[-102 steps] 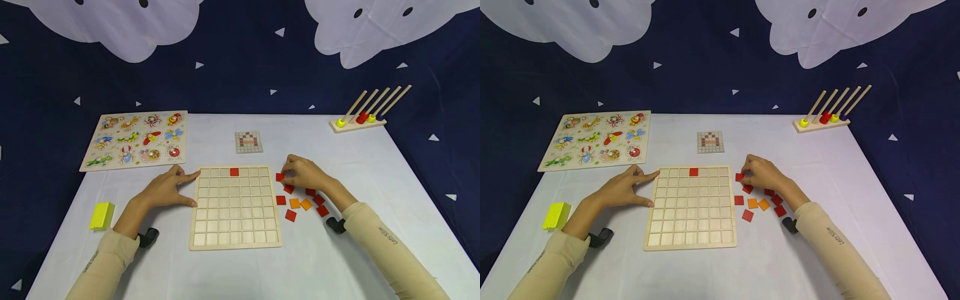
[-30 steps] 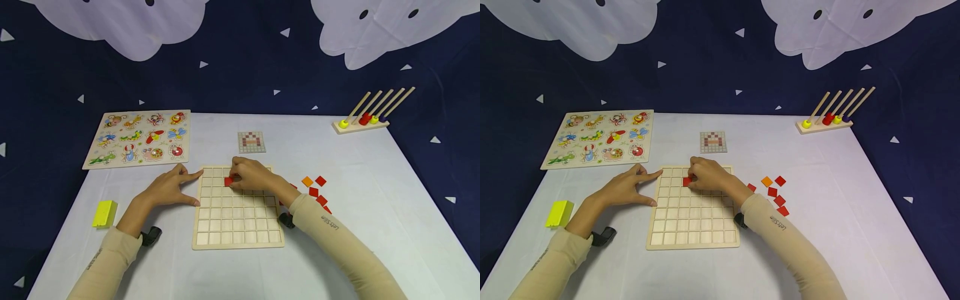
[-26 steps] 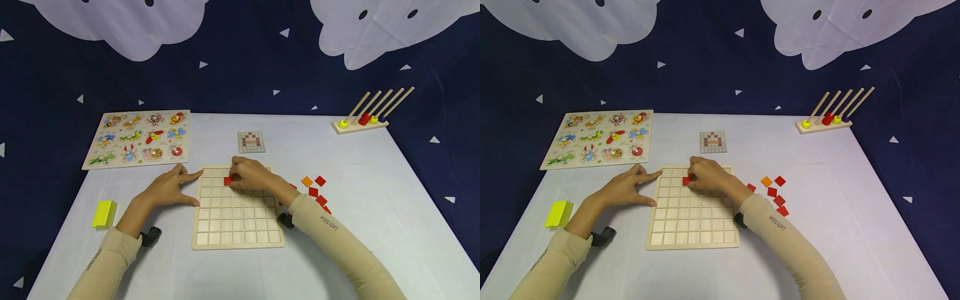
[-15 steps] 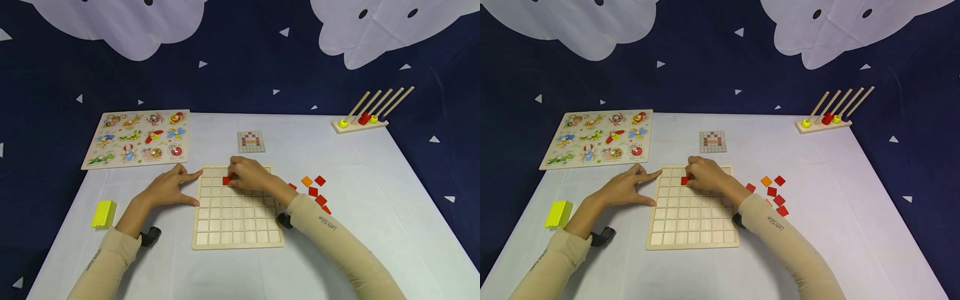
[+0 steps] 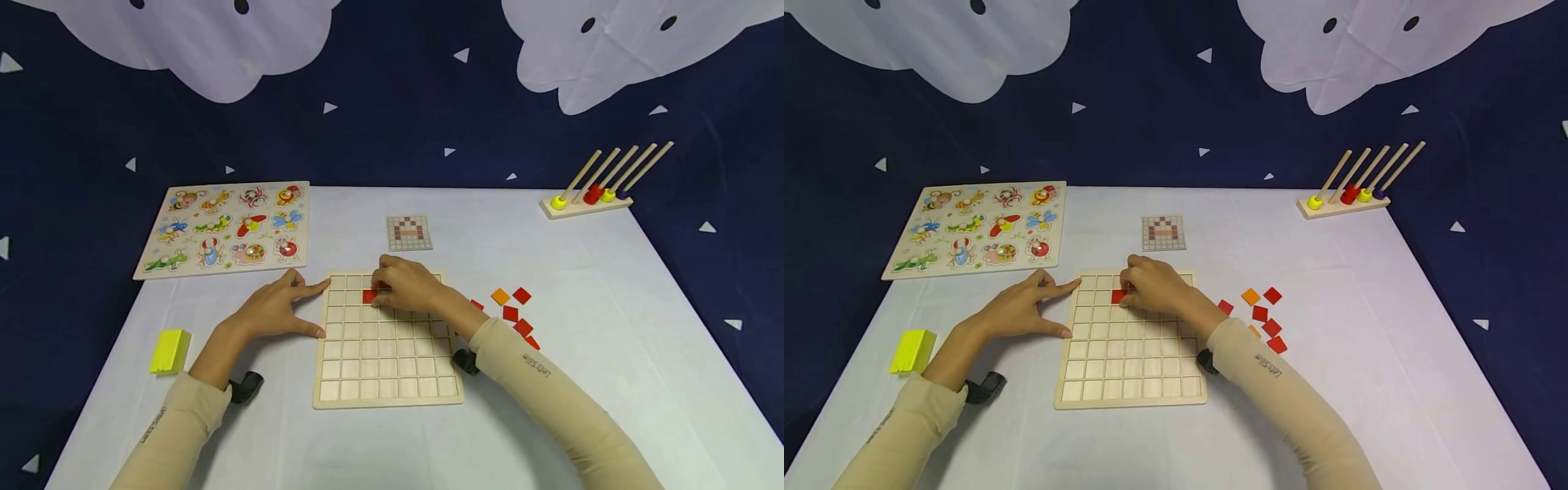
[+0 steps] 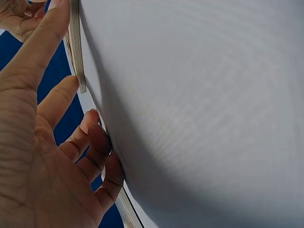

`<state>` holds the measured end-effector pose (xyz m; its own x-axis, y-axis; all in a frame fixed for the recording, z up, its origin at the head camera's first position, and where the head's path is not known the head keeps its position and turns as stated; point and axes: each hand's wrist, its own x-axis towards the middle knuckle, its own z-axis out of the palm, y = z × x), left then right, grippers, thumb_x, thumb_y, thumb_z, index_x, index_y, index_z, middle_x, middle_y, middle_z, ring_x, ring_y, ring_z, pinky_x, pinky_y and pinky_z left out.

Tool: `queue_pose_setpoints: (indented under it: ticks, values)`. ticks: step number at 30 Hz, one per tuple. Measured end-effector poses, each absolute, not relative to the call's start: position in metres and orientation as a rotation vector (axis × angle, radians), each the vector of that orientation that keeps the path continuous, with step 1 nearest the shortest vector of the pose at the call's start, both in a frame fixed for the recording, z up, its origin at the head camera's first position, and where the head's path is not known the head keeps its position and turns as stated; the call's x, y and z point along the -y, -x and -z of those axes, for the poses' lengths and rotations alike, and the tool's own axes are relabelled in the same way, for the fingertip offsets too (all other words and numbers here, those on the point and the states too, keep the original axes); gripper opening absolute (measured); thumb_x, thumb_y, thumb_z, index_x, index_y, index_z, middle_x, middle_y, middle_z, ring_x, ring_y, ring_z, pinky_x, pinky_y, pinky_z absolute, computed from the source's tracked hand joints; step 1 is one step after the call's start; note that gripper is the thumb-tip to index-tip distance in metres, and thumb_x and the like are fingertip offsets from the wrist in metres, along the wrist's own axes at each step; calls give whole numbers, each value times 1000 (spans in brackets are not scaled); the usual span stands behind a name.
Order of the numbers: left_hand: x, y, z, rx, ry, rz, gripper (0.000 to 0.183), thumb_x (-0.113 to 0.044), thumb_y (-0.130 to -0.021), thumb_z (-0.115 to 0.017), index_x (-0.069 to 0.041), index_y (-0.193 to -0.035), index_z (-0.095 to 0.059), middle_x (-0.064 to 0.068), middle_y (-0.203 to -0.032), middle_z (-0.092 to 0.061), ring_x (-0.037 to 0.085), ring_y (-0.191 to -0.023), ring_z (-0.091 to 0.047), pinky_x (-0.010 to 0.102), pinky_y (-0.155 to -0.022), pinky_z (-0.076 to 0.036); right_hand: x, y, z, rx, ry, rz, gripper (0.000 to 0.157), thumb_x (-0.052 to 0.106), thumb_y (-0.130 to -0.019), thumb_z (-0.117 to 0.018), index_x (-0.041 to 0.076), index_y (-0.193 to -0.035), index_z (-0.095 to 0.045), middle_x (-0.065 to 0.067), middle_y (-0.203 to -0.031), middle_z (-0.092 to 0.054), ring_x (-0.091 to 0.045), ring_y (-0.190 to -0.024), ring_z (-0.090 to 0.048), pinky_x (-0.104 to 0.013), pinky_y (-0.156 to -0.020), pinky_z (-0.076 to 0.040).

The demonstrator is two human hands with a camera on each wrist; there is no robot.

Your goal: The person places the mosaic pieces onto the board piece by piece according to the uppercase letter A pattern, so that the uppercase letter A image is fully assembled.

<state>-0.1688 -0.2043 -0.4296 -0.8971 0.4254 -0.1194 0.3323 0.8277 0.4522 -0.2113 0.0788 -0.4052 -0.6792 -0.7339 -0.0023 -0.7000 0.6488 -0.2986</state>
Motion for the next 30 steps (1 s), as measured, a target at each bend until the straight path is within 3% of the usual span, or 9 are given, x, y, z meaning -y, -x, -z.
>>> queue_pose_setpoints:
  ticks: [5, 12, 23, 30]
  values:
    - [204, 169, 429, -2802, -585, -625, 99, -65, -61, -85, -29, -146, -50, 6, -107, -46, 17, -72, -41, 30, -62, -34, -95, 211, 397, -2724, 1135, 496, 31, 33, -87, -77, 10, -108, -74, -5, -98, -58, -14, -80, -52, -30, -71, -47]
    - [203, 169, 428, -2801, -583, -606, 99, -65, -61, -84, -29, -147, -49, 7, -105, -47, 18, -72, -42, 31, -64, -36, -126, 209, 390, -2733, 1040, 595, 29, 26, -86, -78, 7, -107, -75, -6, -103, -61, -21, -92, -61, -38, -80, -51]
    - [203, 169, 427, -2800, -592, -604, 99, -66, -62, -84, -28, -147, -49, 8, -106, -48, 18, -73, -43, 31, -65, -37, -175, 198, 390, -2784, 897, 602, 25, 24, -85, -79, 8, -104, -76, -5, -99, -60, -22, -93, -60, -41, -83, -51]
    - [203, 168, 426, -2802, -591, -607, 98, -64, -62, -85, -27, -146, -50, 8, -107, -49, 18, -74, -43, 31, -65, -37, -199, 188, 393, -2780, 863, 575, 26, 22, -83, -80, 5, -103, -76, -5, -97, -60, -20, -84, -56, -37, -77, -49]
